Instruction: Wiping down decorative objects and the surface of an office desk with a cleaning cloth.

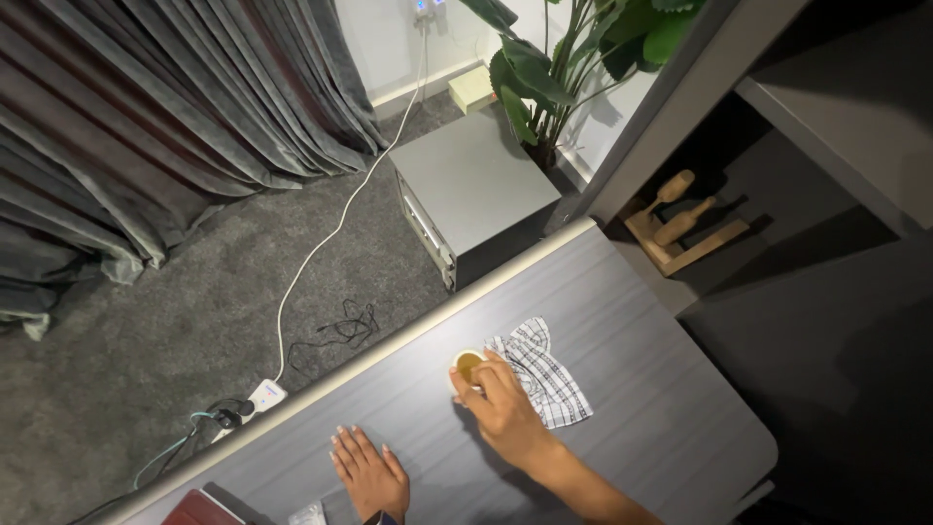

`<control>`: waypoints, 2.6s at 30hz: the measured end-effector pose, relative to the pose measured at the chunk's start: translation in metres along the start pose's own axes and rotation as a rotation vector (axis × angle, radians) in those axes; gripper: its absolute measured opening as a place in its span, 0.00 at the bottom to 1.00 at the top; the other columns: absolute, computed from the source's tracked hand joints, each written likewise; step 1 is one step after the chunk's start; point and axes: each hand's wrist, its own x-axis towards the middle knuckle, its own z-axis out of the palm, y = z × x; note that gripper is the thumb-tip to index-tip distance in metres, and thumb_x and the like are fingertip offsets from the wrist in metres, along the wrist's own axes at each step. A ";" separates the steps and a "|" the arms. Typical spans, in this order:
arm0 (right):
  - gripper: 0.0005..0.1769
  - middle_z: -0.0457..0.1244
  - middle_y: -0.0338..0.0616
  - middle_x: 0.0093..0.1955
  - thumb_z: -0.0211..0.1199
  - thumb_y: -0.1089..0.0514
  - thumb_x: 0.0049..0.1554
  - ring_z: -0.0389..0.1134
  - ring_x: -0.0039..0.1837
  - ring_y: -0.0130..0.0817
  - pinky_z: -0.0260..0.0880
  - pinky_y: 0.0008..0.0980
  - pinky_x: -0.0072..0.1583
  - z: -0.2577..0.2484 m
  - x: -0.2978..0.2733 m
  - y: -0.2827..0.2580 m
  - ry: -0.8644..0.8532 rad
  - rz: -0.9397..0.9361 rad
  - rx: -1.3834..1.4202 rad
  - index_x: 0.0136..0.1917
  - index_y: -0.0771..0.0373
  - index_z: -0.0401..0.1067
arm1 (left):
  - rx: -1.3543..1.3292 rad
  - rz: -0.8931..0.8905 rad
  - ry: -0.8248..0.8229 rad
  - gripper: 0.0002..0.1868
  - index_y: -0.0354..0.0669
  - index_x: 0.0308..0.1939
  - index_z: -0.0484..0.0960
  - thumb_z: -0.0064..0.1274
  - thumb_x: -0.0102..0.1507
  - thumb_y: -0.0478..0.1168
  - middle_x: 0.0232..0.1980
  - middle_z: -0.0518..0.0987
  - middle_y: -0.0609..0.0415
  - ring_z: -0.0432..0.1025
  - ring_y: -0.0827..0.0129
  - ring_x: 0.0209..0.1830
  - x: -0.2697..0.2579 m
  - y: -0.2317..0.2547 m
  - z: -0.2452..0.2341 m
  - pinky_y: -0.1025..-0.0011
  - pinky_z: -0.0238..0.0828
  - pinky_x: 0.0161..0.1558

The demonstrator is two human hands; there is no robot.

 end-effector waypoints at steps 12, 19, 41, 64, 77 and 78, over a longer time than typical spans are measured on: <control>0.20 0.61 0.51 0.48 0.66 0.62 0.58 0.66 0.55 0.46 0.64 0.55 0.72 0.029 -0.009 -0.013 -0.108 -0.072 0.112 0.63 0.70 0.73 | -0.006 -0.015 -0.004 0.36 0.25 0.73 0.58 0.37 0.65 0.45 0.79 0.54 0.31 0.44 0.42 0.82 0.002 0.007 -0.010 0.50 0.34 0.80; 0.25 0.63 0.62 0.61 0.69 0.58 0.56 0.65 0.65 0.58 0.65 0.51 0.67 0.002 0.005 -0.011 -0.088 -0.121 0.098 0.64 0.69 0.73 | -0.001 -0.016 -0.019 0.36 0.26 0.73 0.57 0.37 0.64 0.45 0.79 0.54 0.31 0.44 0.42 0.82 0.001 0.004 -0.006 0.50 0.34 0.80; 0.35 0.66 0.67 0.64 0.71 0.47 0.54 0.67 0.67 0.60 0.66 0.52 0.69 -0.158 -0.129 0.505 -0.236 1.218 -0.612 0.67 0.69 0.69 | -0.014 0.043 0.073 0.36 0.24 0.72 0.58 0.37 0.65 0.46 0.78 0.54 0.28 0.45 0.38 0.81 -0.002 -0.008 0.016 0.46 0.35 0.79; 0.48 0.56 0.62 0.69 0.78 0.51 0.46 0.59 0.71 0.59 0.70 0.51 0.63 -0.187 -0.042 0.344 -0.068 0.762 -0.809 0.74 0.66 0.62 | -0.017 0.006 0.018 0.36 0.26 0.73 0.57 0.37 0.64 0.46 0.78 0.54 0.31 0.44 0.41 0.81 0.000 0.004 -0.006 0.49 0.35 0.79; 0.43 0.59 0.54 0.60 0.81 0.47 0.46 0.66 0.57 0.47 0.70 0.42 0.55 -0.148 -0.041 0.107 0.366 0.530 -0.526 0.69 0.66 0.69 | 0.007 -0.009 -0.025 0.36 0.27 0.73 0.56 0.36 0.65 0.46 0.79 0.53 0.32 0.44 0.43 0.81 0.000 0.003 -0.006 0.50 0.34 0.79; 0.46 0.59 0.52 0.59 0.81 0.49 0.44 0.66 0.54 0.43 0.69 0.39 0.50 -0.138 -0.040 0.087 0.369 0.548 -0.446 0.70 0.66 0.69 | 0.011 -0.008 -0.027 0.36 0.27 0.73 0.56 0.36 0.65 0.46 0.79 0.53 0.31 0.44 0.43 0.81 0.001 0.003 -0.006 0.50 0.34 0.79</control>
